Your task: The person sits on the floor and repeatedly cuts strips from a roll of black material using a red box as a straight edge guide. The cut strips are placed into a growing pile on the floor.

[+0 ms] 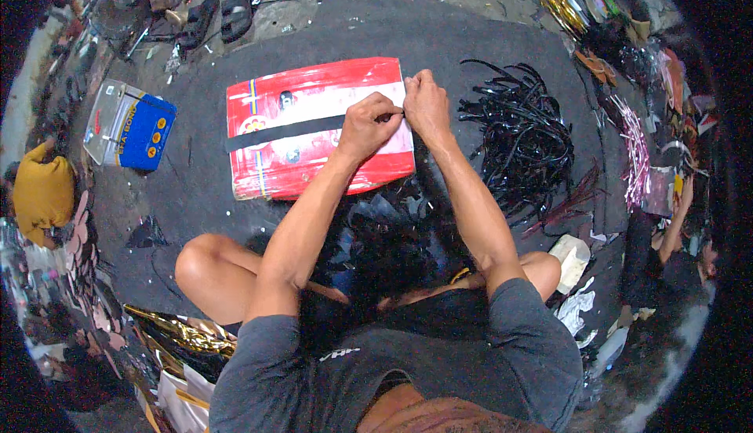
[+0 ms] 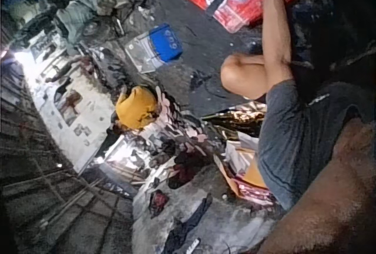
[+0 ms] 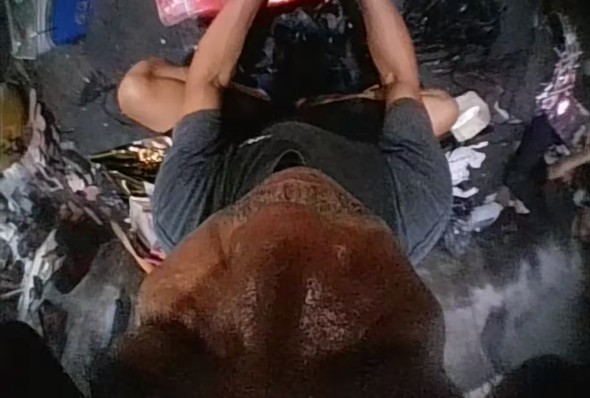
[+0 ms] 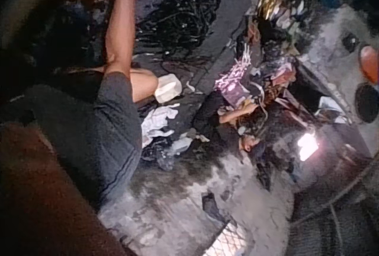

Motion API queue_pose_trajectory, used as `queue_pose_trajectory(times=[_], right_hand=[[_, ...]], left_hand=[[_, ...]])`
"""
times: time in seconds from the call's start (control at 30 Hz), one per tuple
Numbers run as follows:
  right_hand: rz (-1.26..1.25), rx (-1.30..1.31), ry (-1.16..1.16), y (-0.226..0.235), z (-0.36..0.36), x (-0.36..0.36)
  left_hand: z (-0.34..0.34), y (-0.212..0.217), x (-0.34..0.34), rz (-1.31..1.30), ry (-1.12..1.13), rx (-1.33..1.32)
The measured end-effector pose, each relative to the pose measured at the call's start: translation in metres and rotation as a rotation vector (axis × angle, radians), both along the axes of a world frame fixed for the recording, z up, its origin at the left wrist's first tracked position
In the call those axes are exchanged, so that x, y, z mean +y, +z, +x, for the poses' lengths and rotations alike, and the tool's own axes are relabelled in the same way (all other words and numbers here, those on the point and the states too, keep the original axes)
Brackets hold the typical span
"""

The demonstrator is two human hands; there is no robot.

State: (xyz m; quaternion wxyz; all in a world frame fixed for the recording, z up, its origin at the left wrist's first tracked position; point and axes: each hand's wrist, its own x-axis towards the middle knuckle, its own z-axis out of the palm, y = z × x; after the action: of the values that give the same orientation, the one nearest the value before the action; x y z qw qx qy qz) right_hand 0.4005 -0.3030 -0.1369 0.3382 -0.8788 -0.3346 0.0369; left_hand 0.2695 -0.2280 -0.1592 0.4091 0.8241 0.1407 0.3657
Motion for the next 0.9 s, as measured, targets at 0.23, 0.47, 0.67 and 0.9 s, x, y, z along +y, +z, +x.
queue_pose_trajectory(times=[0.23,0.47,0.67,0.9], right_hand=[[0.15,0.193,-0.091,-0.059,0.02,-0.015],[0.089,0.139,-0.222,-0.162,0.056,-0.049],[-0.342,-0.119,-0.277,-0.208,0.085,-0.104],[0.285,0.513,0.079,-0.103,0.062,-0.046]], left_hand=[[-0.002,0.002,0.0,-0.028,-0.007,0.009],[-0.004,0.004,0.001,-0.043,-0.023,0.016],[0.0,-0.002,0.001,-0.003,-0.045,-0.064],[0.001,-0.002,0.0,-0.022,-0.007,-0.041]])
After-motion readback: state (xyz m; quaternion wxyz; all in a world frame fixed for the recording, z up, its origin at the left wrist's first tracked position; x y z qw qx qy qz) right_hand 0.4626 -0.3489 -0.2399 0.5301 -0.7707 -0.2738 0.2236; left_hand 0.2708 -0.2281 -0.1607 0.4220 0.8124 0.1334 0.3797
